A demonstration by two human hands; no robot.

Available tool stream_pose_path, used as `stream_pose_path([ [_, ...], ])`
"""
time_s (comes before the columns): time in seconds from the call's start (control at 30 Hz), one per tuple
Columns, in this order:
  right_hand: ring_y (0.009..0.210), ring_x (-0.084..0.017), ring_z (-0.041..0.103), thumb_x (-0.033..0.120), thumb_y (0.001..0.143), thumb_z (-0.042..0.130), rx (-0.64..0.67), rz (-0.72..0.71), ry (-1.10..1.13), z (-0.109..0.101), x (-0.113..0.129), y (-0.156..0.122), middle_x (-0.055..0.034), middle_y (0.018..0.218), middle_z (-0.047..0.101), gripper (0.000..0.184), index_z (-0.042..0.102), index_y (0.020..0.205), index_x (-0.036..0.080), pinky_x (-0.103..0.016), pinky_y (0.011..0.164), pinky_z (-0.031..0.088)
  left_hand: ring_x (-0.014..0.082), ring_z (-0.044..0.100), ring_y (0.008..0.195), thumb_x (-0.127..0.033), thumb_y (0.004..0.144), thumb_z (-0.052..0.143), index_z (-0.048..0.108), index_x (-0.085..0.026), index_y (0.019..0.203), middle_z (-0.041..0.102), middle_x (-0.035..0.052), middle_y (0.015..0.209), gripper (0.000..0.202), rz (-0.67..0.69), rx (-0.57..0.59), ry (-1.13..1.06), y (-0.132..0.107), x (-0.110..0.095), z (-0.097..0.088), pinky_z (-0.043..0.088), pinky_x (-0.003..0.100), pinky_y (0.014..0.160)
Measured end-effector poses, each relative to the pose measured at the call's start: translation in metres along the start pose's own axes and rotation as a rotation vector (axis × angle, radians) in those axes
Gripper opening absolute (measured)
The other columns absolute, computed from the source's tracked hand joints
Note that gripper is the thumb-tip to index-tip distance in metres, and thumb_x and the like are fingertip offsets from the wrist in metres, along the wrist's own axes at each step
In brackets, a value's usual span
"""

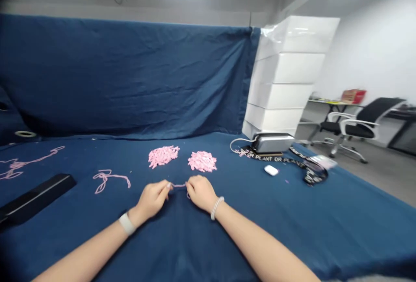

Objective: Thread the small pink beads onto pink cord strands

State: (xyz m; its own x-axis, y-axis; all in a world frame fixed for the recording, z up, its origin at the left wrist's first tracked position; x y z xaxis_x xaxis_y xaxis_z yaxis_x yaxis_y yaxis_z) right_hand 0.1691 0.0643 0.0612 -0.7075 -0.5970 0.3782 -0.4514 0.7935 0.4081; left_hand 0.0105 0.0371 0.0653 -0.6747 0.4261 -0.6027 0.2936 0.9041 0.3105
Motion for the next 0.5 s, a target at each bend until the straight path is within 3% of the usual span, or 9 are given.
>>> stream_pose_path([
  [0.1, 0.07, -0.01, 0.049, 0.031, 0.09, 0.033, -0.01, 0.037, 0.041, -0.014, -0.003, -0.014, -0.0047, 0.072, 0.056, 0.035, 0.051, 0.067, 0.012, -0.023, 0.071, 0.036, 0.0132, 0.057, 0.065, -0.044, 0.084, 0.033, 0.057, -0.019, 0.069, 0.061, 0.0041, 0.067, 0.038, 0.044, -0.015, 0.209, -0.007, -0.015, -0.004, 0.037, 0.023, 0.063],
  [0.2, 0.074, -0.009, 0.05, 0.03, 0.093, 0.027, -0.036, 0.044, 0.078, -0.028, -0.006, -0.031, -0.0044, 0.079, 0.057, 0.035, 0.053, 0.078, 0.012, -0.02, 0.072, 0.036, 0.0114, 0.056, 0.063, -0.041, 0.085, 0.031, 0.058, -0.018, 0.071, 0.062, 0.0034, 0.066, 0.039, 0.026, -0.049, 0.283, -0.014, -0.016, -0.011, 0.037, 0.021, 0.064],
  [0.33, 0.076, -0.012, 0.049, 0.03, 0.092, 0.031, -0.033, -0.042, -0.187, -0.04, -0.007, -0.042, -0.0069, 0.082, 0.056, 0.031, 0.053, 0.08, 0.012, -0.024, 0.072, 0.035, 0.0112, 0.057, 0.065, -0.04, 0.085, 0.032, 0.059, -0.018, 0.07, 0.063, 0.0028, 0.068, 0.037, 0.03, -0.062, 0.324, -0.016, -0.006, -0.019, 0.037, 0.02, 0.064],
  [0.5, 0.077, -0.014, 0.05, 0.03, 0.092, 0.031, 0.014, -0.119, -0.363, -0.035, -0.013, -0.042, -0.0086, 0.087, 0.057, 0.03, 0.055, 0.086, 0.012, -0.026, 0.072, 0.034, 0.0113, 0.058, 0.067, -0.04, 0.084, 0.032, 0.062, -0.018, 0.074, 0.065, 0.0028, 0.069, 0.038, -0.026, -0.118, 0.341, -0.013, 0.007, -0.021, 0.038, 0.02, 0.066],
])
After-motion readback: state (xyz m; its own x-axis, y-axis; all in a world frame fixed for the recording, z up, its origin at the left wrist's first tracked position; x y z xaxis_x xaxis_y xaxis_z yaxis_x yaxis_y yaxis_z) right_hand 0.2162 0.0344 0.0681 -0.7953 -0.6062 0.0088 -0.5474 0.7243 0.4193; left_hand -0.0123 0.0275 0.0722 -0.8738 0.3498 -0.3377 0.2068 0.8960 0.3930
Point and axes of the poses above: each hand's wrist, its own y-axis towards the middle knuckle, its own z-axis out of the palm, x = y × z, the point moved 5 cm from there along y, towards the middle knuckle
